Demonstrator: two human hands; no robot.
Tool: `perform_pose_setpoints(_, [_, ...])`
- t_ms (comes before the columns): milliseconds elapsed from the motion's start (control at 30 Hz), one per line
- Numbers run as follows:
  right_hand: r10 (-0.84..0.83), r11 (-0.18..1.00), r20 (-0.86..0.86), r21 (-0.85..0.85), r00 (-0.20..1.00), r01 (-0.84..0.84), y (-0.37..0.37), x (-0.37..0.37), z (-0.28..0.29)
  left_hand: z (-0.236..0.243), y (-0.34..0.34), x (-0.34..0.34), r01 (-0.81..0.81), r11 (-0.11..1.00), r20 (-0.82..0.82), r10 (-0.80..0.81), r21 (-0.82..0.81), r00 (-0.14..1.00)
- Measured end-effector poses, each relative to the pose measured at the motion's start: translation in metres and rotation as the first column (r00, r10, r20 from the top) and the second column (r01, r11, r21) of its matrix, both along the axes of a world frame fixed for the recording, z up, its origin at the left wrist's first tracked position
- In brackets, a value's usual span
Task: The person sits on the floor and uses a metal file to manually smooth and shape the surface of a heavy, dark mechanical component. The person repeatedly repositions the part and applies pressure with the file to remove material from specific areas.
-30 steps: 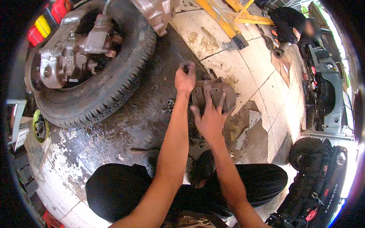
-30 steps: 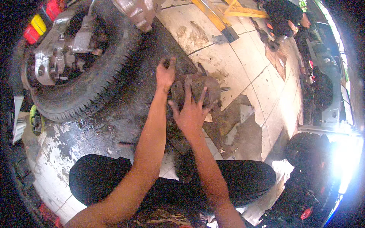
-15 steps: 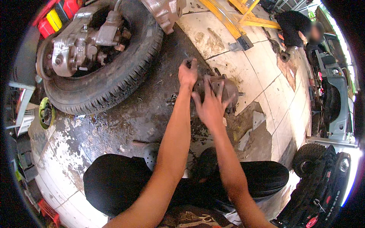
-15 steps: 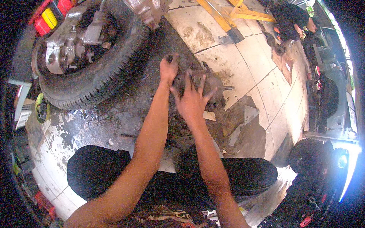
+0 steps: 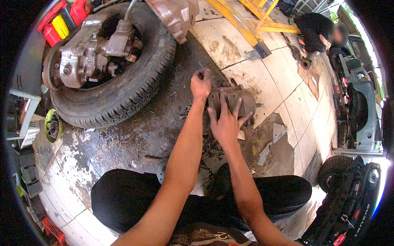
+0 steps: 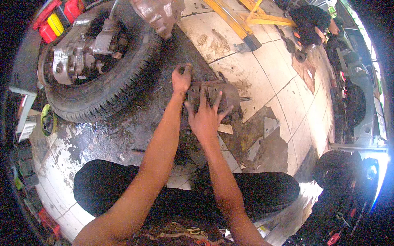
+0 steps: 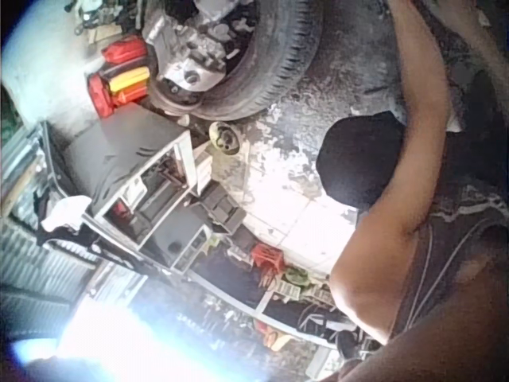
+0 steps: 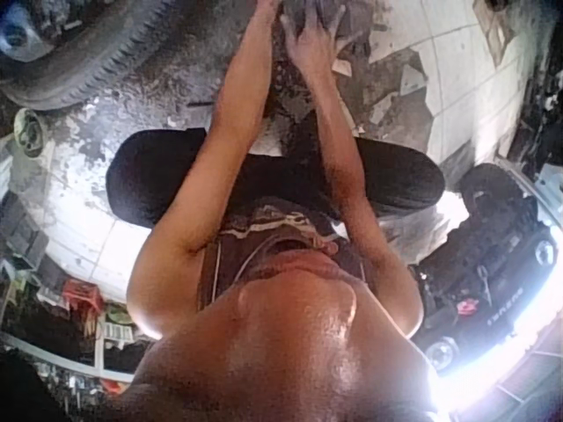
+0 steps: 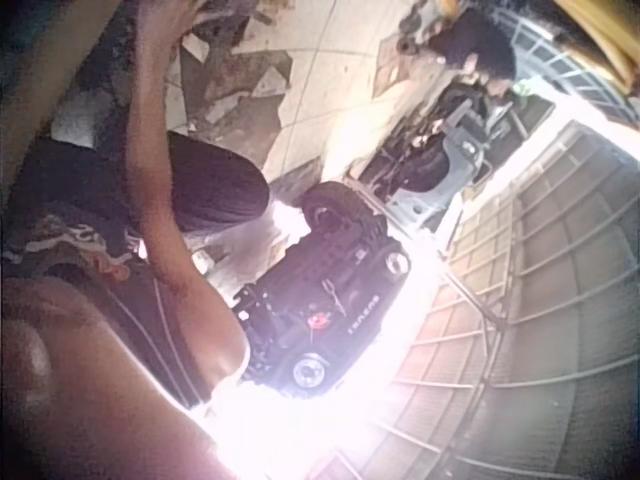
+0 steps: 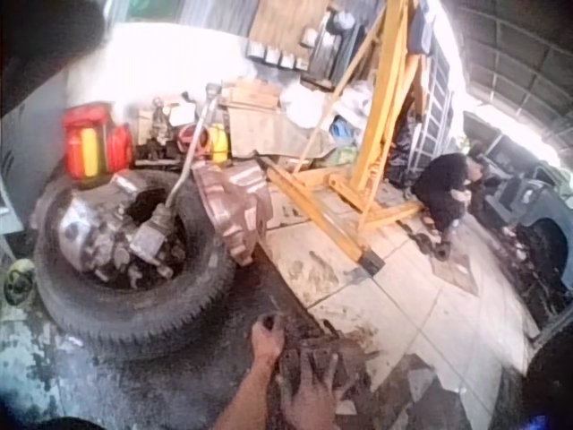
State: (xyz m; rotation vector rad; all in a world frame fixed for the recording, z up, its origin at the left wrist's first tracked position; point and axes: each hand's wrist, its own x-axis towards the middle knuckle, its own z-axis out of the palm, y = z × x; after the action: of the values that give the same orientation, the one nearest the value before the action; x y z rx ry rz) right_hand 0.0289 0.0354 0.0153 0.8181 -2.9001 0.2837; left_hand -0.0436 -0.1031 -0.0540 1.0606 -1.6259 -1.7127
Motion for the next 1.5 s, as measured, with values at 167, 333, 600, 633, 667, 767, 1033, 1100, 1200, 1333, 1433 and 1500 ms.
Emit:
perform_pose_setpoints(167, [0.017,0.994,0.077,0.106,0.997,-0.025,-0.011,-0.032,0.005,-0.001,0.006,-0.003,-0.003,0.999,-0.017,0.004,0.037,1.000])
perform_pose_setpoints(333, [0.032,0.997,-0.015,-0.071,0.999,-0.033,-0.005,-0.006,-0.003,-0.006,-0.008,0.000,-0.019,1.000,0.036,0.019,0.010,0.999])
perform_pose_setpoints(600, [-0.001,1.000,-0.100,0.001,0.995,0.001,-0.003,-0.004,-0.008,-0.001,-0.001,0.001,-0.008,1.000,0.029,0.007,0.015,1.000])
perform_pose_setpoints(633, [-0.021,0.999,-0.137,-0.044,0.990,0.015,0.000,0.005,-0.010,-0.004,-0.005,0.000,-0.021,1.000,0.046,0.021,0.002,0.999])
perform_pose_setpoints(667, [-0.030,0.999,-0.121,-0.026,0.992,0.027,0.004,0.009,-0.005,-0.003,-0.002,-0.001,-0.017,1.000,0.065,0.017,-0.006,0.998])
perform_pose_setpoints(767, [-0.012,0.998,0.055,0.067,0.998,0.008,-0.004,-0.023,0.010,0.001,0.005,-0.003,-0.003,1.000,0.049,0.003,-0.002,0.999])
perform_pose_setpoints(1033, [-0.025,0.999,0.001,0.021,1.000,0.025,0.001,0.003,0.001,0.019,0.000,0.013,0.011,0.988,-0.136,0.010,0.155,0.991])
perform_pose_setpoints(1100, [-0.029,0.997,0.053,0.068,0.998,0.025,-0.003,-0.020,0.002,0.022,0.006,0.012,0.062,0.977,-0.190,-0.023,0.203,0.981])
perform_pose_setpoints(1200, [0.029,0.994,-0.013,0.108,1.000,-0.027,-0.007,-0.032,-0.005,0.025,0.008,0.013,0.125,0.972,-0.216,-0.081,0.201,0.973])
perform_pose_setpoints(1333, [-0.038,0.997,-0.025,-0.074,0.999,0.036,-0.001,0.014,-0.003,0.014,-0.005,0.016,0.141,0.986,-0.174,-0.125,0.084,0.977])
perform_pose_setpoints(1433, [-0.037,0.999,0.046,-0.006,0.998,0.037,-0.001,-0.016,0.004,0.015,0.006,0.008,0.192,0.974,-0.136,-0.175,0.120,0.975])
perform_pose_setpoints(1500, [-0.020,0.999,0.051,0.050,0.998,0.018,-0.002,-0.028,0.003,0.024,0.012,0.010,0.193,0.972,-0.101,-0.181,0.133,0.978])
